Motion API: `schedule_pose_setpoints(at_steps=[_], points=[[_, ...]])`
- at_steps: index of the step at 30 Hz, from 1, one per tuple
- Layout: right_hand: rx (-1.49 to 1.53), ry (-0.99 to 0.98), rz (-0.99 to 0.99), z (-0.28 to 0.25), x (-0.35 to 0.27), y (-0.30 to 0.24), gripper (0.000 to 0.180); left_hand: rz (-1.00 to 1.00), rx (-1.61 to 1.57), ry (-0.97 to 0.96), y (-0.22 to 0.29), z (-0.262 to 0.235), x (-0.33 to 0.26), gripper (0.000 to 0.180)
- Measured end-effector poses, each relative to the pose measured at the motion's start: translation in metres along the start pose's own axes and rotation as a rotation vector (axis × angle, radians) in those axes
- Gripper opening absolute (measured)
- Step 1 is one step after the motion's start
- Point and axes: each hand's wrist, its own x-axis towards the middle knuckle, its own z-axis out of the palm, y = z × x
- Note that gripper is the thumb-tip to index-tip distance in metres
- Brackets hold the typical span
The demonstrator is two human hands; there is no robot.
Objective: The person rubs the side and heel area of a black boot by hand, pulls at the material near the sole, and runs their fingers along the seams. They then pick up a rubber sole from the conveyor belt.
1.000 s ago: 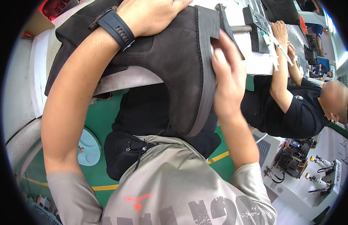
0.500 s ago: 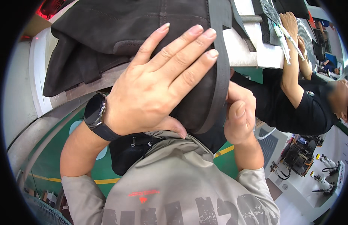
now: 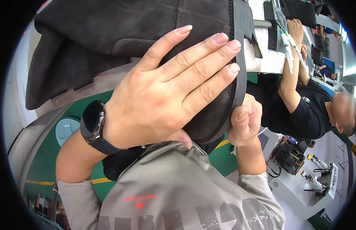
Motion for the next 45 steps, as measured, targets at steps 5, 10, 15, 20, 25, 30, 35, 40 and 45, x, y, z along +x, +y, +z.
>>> schedule_pose_setpoints(at_steps=[5,10,15,20,25,30,35,40,45], points=[[-0.028,0.010,0.017,0.001,0.003,-0.009,0.055,0.008,0.050,-0.011,0.000,0.001,-0.001,0.102],[-0.294,0.032,-0.023,0.001,0.008,-0.019,0.046,0.021,0.050,0.010,-0.001,0.003,-0.002,0.104],[-0.294,0.035,0.024,-0.006,0.014,-0.015,0.045,0.020,-0.012,-0.013,0.000,-0.007,-0.001,0.105],[-0.022,0.524,-0.050,-0.029,0.065,0.004,0.043,-0.241,-0.464,0.163,0.023,0.003,-0.058,0.088],[-0.387,0.367,0.070,-0.034,0.144,0.004,0.049,-0.864,-1.404,0.653,0.030,0.003,-0.034,0.054],[0.065,0.445,-0.251,-0.012,0.116,-0.030,0.052,-0.861,-1.521,0.759,0.025,-0.009,-0.030,0.055],[-0.025,0.507,-0.816,-0.011,0.087,-0.088,0.088,-0.517,-1.462,0.696,0.022,-0.066,0.005,0.060],[-0.391,0.438,-0.939,-0.012,0.067,-0.071,0.112,-0.419,-1.440,0.807,0.002,-0.086,0.050,0.062],[-0.196,0.448,-0.852,0.033,0.041,-0.066,0.120,-0.199,-1.749,0.591,-0.020,-0.071,0.061,0.077]])
